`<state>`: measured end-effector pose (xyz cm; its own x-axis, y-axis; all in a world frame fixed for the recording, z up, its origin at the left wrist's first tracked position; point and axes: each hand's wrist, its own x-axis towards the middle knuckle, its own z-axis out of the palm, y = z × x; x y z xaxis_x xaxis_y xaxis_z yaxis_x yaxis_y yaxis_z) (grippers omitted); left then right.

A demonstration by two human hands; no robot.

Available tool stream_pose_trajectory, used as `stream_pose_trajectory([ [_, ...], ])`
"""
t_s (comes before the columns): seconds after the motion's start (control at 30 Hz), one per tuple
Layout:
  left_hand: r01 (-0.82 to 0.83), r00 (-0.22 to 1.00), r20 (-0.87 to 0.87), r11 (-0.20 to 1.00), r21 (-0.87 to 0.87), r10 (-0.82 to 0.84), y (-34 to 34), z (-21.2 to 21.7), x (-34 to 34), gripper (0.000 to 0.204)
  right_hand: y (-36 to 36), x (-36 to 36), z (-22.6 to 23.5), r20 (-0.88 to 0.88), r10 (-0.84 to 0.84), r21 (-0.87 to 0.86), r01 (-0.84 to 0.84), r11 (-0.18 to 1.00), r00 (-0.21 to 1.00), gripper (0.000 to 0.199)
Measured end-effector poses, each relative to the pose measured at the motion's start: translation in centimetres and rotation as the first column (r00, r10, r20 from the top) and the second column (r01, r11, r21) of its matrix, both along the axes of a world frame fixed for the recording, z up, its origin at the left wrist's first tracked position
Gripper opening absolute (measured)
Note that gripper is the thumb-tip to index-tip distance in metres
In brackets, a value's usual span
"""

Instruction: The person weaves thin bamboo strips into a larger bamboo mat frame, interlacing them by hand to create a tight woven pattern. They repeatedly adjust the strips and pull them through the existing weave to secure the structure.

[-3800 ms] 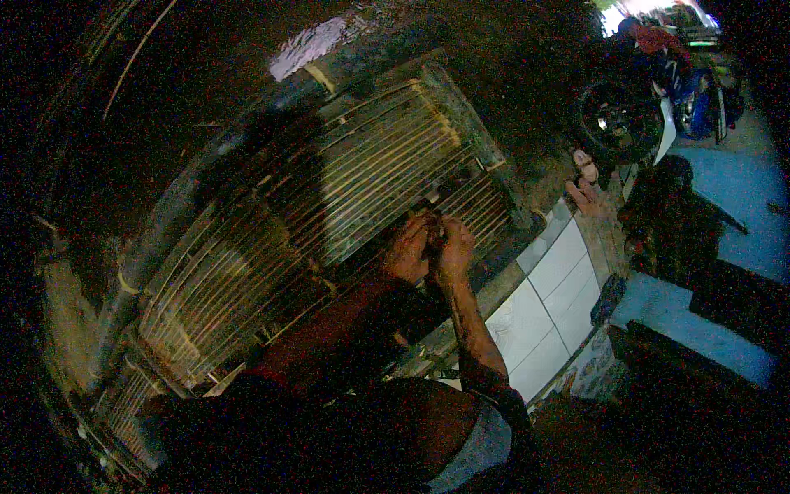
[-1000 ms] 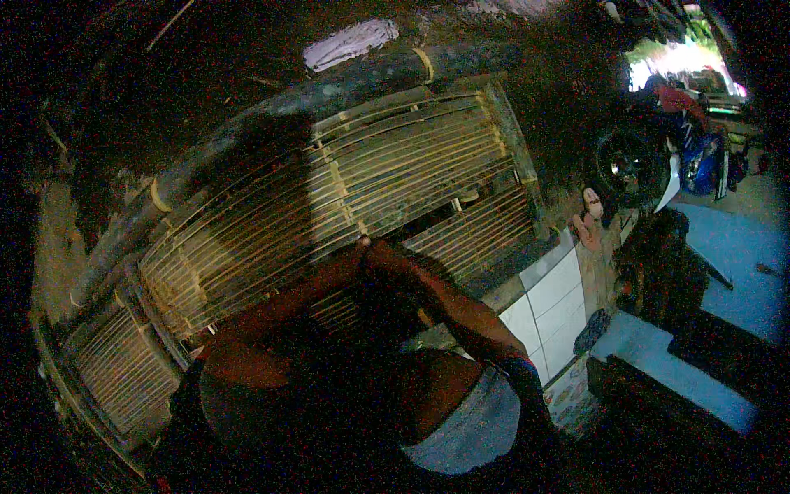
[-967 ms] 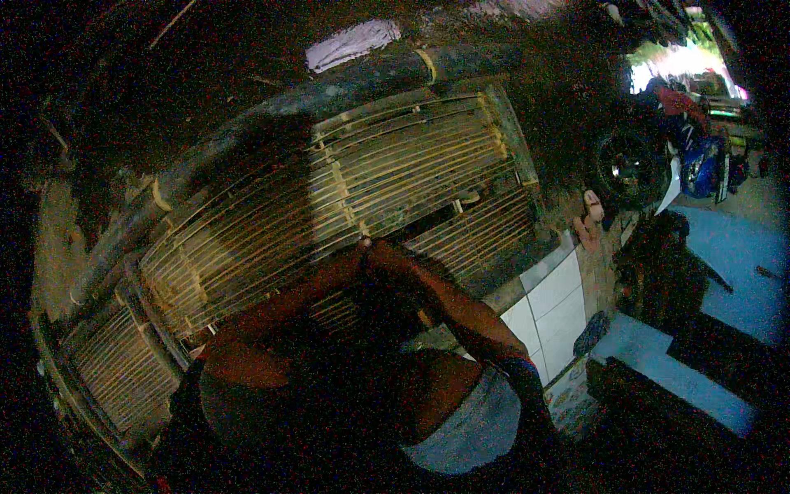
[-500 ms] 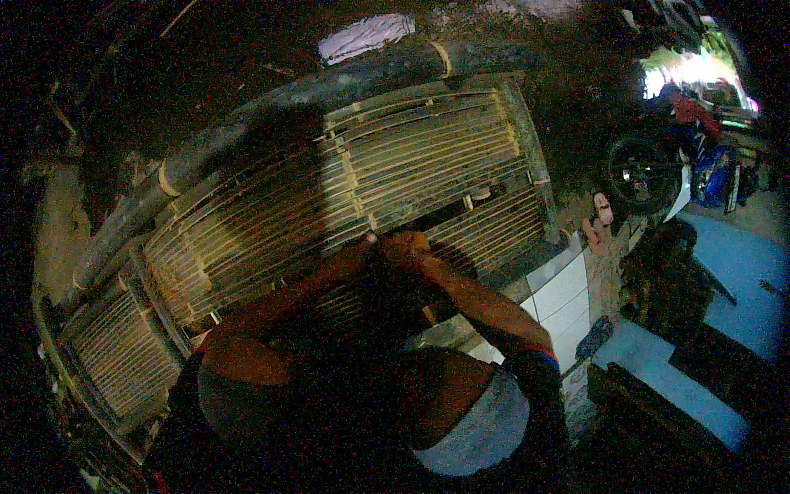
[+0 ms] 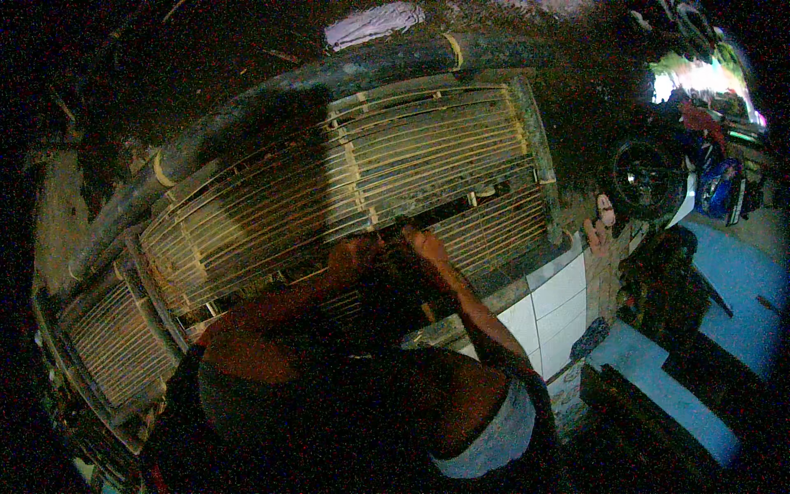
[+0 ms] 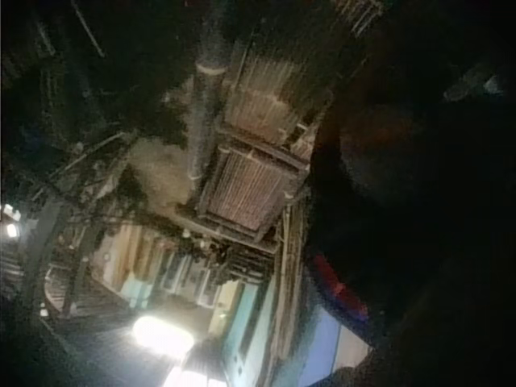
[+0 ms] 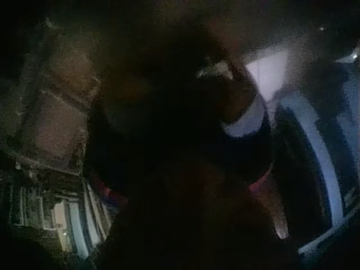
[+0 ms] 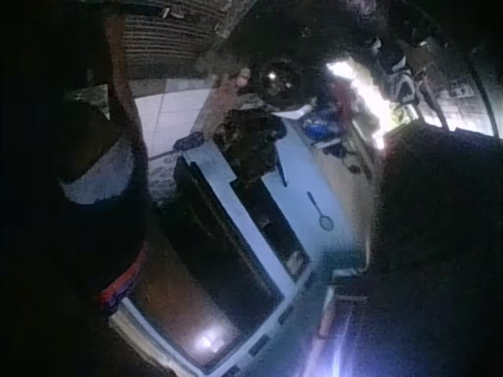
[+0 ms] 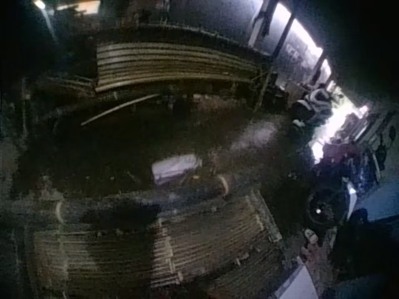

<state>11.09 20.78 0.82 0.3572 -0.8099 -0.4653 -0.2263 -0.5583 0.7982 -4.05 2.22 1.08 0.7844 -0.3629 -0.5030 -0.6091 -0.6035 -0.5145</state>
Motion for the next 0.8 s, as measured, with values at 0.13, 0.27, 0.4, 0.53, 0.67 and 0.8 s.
stream_pose_trajectory([
  [0.13,-0.079,0.994,0.061,0.989,-0.125,0.087,1.9,-2.2,-0.2,0.043,5.2,2.5,-0.2,0.286,-0.140,0.140,0.103,0.985,0.948,0.025],
  [0.27,-0.158,0.987,-0.077,0.939,-0.307,0.140,2.1,-1.2,-0.6,0.029,6.5,2.1,1.2,0.177,-0.228,0.248,0.181,0.952,0.957,0.020],
  [0.4,-0.040,0.999,-0.019,0.912,-0.408,0.035,2.8,-2.0,0.3,0.022,7.1,1.7,2.8,0.209,-0.222,0.297,0.154,0.942,0.952,0.021],
  [0.53,0.044,0.994,-0.069,0.904,-0.426,-0.081,2.7,-1.4,1.1,0.026,7.4,1.4,1.6,0.095,-0.262,0.144,0.247,0.958,0.960,0.027],
  [0.67,0.077,0.995,-0.018,0.881,-0.468,-0.096,3.5,-2.2,0.7,0.032,6.2,2.5,3.4,0.367,-0.444,0.251,0.373,0.893,0.817,0.036],
  [0.8,-0.065,0.994,-0.108,0.936,-0.347,0.029,5.1,-5.3,0.6,0.040,2.7,3.5,8.9,0.504,-0.810,0.576,0.583,0.573,0.299,0.055],
])
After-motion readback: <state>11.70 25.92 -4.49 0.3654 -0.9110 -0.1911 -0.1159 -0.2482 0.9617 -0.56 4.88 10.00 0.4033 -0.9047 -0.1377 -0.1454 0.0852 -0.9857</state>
